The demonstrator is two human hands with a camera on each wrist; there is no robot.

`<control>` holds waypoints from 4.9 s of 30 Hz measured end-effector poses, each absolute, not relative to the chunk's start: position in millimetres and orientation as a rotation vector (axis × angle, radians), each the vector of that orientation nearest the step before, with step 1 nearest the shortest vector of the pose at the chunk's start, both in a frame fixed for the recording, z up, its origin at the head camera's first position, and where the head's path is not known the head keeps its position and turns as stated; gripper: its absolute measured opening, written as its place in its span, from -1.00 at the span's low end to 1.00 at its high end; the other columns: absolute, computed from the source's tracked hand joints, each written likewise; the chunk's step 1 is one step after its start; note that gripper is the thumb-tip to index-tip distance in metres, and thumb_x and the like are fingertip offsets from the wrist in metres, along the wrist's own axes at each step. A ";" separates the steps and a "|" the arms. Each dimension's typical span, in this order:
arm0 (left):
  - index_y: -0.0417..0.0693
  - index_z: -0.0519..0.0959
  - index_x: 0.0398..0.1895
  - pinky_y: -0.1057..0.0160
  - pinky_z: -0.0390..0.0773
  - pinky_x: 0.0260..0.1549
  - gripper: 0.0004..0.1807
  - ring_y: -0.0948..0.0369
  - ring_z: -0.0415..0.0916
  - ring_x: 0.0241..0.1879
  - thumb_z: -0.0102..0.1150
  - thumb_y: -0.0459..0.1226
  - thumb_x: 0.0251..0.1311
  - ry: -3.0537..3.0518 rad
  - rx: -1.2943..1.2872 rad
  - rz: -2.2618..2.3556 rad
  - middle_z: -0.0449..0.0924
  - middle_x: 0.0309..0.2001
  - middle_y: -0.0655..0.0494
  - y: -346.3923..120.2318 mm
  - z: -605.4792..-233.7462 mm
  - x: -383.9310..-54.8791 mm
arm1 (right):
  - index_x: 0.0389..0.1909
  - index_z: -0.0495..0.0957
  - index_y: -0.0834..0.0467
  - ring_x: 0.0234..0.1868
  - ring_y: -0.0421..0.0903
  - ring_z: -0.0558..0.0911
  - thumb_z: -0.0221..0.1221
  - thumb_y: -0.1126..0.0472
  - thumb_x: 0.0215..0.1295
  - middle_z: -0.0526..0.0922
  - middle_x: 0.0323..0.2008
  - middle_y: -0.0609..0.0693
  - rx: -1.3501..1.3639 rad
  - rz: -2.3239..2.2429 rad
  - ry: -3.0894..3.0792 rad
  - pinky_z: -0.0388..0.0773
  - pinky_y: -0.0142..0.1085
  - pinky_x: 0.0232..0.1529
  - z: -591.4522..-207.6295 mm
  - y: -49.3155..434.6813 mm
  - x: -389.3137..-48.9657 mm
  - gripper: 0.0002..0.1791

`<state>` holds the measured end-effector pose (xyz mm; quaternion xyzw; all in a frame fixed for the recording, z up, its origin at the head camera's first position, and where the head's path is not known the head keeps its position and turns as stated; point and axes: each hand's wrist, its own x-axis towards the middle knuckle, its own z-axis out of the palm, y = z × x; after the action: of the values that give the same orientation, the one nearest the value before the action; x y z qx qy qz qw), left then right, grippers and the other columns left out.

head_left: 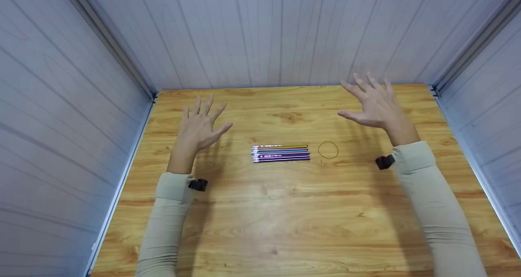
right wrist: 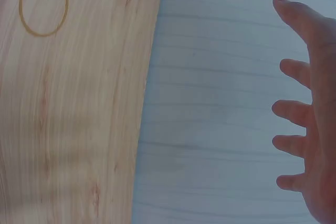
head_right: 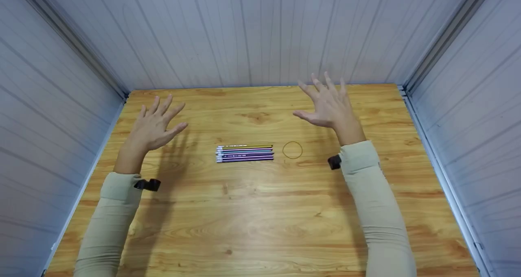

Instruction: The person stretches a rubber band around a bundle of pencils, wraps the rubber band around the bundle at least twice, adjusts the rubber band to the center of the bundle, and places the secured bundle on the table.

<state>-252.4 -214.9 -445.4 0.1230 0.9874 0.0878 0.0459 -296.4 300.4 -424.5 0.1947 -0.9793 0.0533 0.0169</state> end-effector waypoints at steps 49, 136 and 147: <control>0.24 0.15 0.85 -0.51 -0.12 0.76 -0.08 -0.29 -0.14 0.87 0.00 0.39 0.60 2.938 0.552 0.415 0.00 0.87 -0.10 -156.6 -468.9 -250.7 | 0.77 0.29 0.02 0.74 0.42 0.30 0.53 -0.31 0.32 0.37 0.71 0.28 0.970 0.486 -3.000 0.25 0.53 0.63 -466.3 217.1 -286.2 0.12; -0.06 0.82 -0.06 0.07 0.54 0.03 -0.82 0.13 0.53 -0.12 0.51 -0.27 0.31 2.667 0.512 0.862 0.77 -0.12 0.07 -128.0 -577.8 -268.1 | 0.15 0.74 0.26 0.04 0.06 0.57 0.41 0.25 0.51 0.74 0.11 0.21 0.938 1.068 -3.228 0.51 -0.01 0.20 -566.0 181.1 -281.1 -0.71; 0.02 0.83 -0.02 0.02 0.63 0.11 -0.76 0.10 0.62 -0.04 0.50 -0.20 0.28 2.690 0.514 0.768 0.79 0.00 0.07 -133.7 -616.9 -287.3 | 0.03 0.78 0.28 -0.06 -0.01 0.58 0.41 0.32 0.42 0.79 -0.01 0.20 0.987 1.062 -3.199 0.51 -0.16 0.07 -566.7 178.9 -281.5 -0.77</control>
<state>-287.3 -133.7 -616.9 0.1787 0.9353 0.2670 0.1483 -281.5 178.9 -566.7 0.2762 -0.8952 0.2973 -0.1843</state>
